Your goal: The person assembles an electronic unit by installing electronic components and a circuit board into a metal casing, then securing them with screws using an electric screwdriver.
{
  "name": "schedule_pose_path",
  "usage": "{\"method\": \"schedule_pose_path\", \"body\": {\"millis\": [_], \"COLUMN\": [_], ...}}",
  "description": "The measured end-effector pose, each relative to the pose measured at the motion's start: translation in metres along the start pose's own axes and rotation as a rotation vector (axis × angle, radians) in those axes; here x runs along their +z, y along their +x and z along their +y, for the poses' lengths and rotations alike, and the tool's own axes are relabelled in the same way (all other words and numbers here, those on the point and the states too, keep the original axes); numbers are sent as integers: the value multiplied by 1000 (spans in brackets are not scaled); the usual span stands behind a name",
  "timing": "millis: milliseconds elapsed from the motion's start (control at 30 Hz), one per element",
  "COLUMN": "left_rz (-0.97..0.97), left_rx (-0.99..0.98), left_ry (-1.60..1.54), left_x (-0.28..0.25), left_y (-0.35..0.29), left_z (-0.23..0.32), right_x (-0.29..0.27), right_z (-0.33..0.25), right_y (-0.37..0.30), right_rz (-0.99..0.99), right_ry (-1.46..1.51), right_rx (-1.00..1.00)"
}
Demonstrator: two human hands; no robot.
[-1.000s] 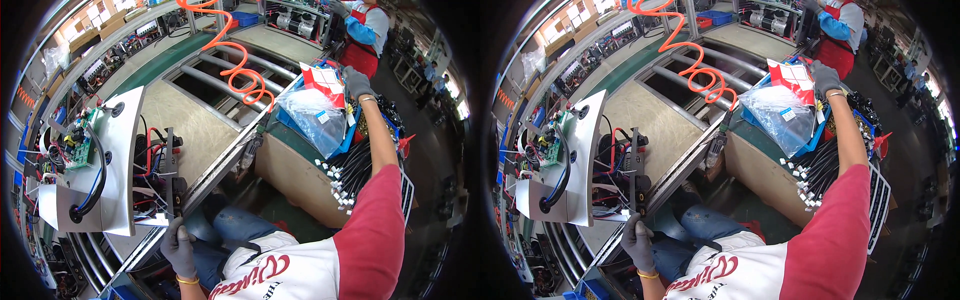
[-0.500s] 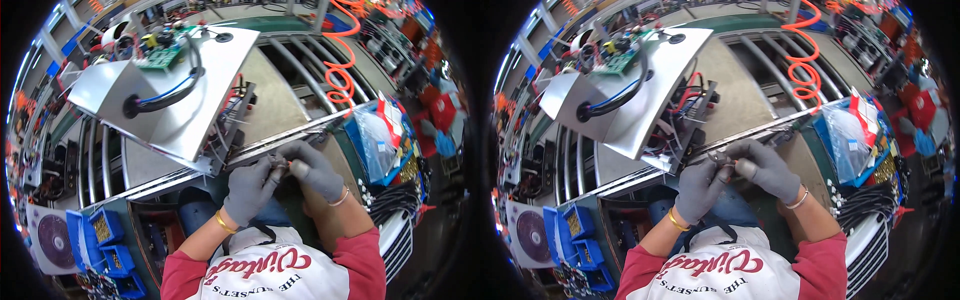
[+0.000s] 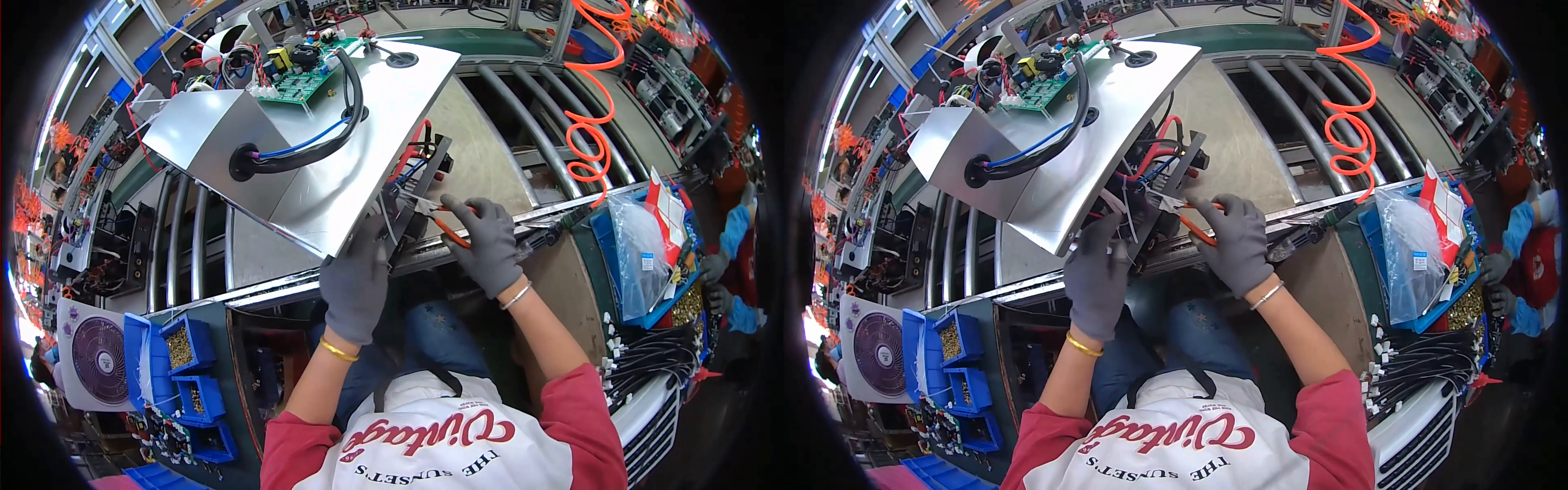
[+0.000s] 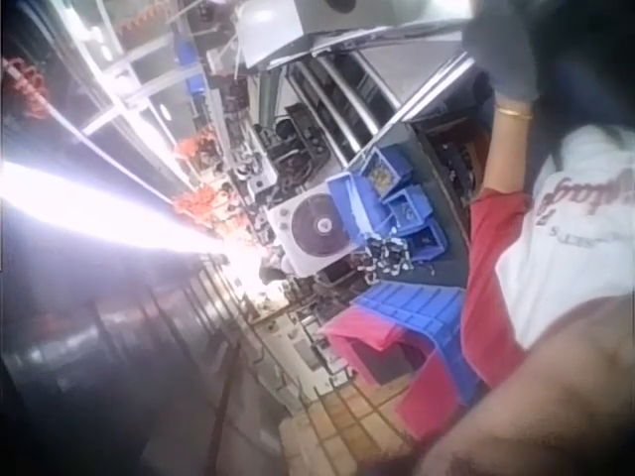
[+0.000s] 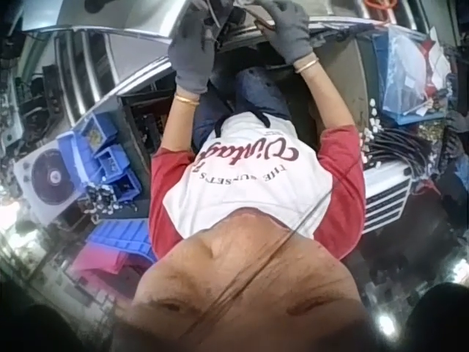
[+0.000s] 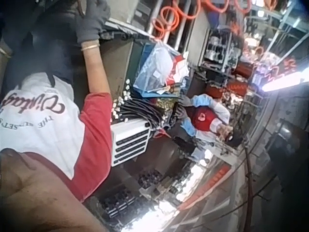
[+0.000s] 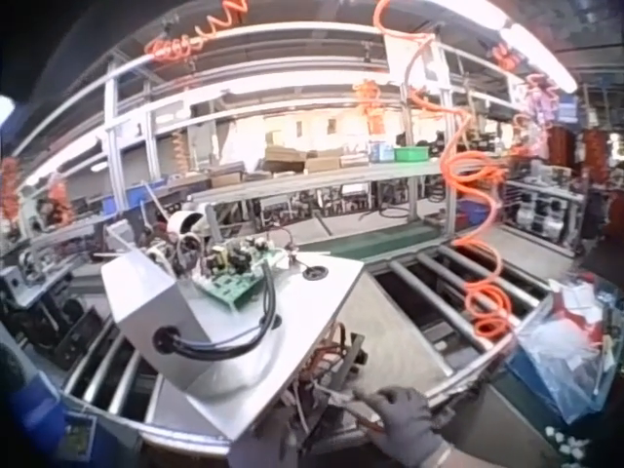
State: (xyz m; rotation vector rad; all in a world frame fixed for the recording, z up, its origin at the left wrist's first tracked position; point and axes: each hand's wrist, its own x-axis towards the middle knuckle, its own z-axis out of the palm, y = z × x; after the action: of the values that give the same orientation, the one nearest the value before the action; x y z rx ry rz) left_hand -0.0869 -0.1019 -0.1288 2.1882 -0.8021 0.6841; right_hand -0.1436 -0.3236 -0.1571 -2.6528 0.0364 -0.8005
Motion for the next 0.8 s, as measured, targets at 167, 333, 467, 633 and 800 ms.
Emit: {"method": "schedule_pose_path", "body": {"millis": [167, 333, 467, 633, 800], "left_rz": [-79, -79, -64, 21, -44], "left_rx": [143, 166, 163, 314, 356], "left_ry": [201, 44, 150, 491, 302], "left_x": [16, 16, 5, 17, 10], "left_y": [12, 24, 33, 23, 36], "left_z": [4, 9, 17, -1, 6], "right_x": [19, 34, 33, 31, 35], "right_z": [-17, -17, -10, -16, -21], "right_y": [12, 13, 11, 14, 14], "right_rz": [125, 203, 195, 246, 287], "right_ry": [-49, -12, -34, -61, -1], "right_rx": [-24, -22, -21, -69, -21]}}
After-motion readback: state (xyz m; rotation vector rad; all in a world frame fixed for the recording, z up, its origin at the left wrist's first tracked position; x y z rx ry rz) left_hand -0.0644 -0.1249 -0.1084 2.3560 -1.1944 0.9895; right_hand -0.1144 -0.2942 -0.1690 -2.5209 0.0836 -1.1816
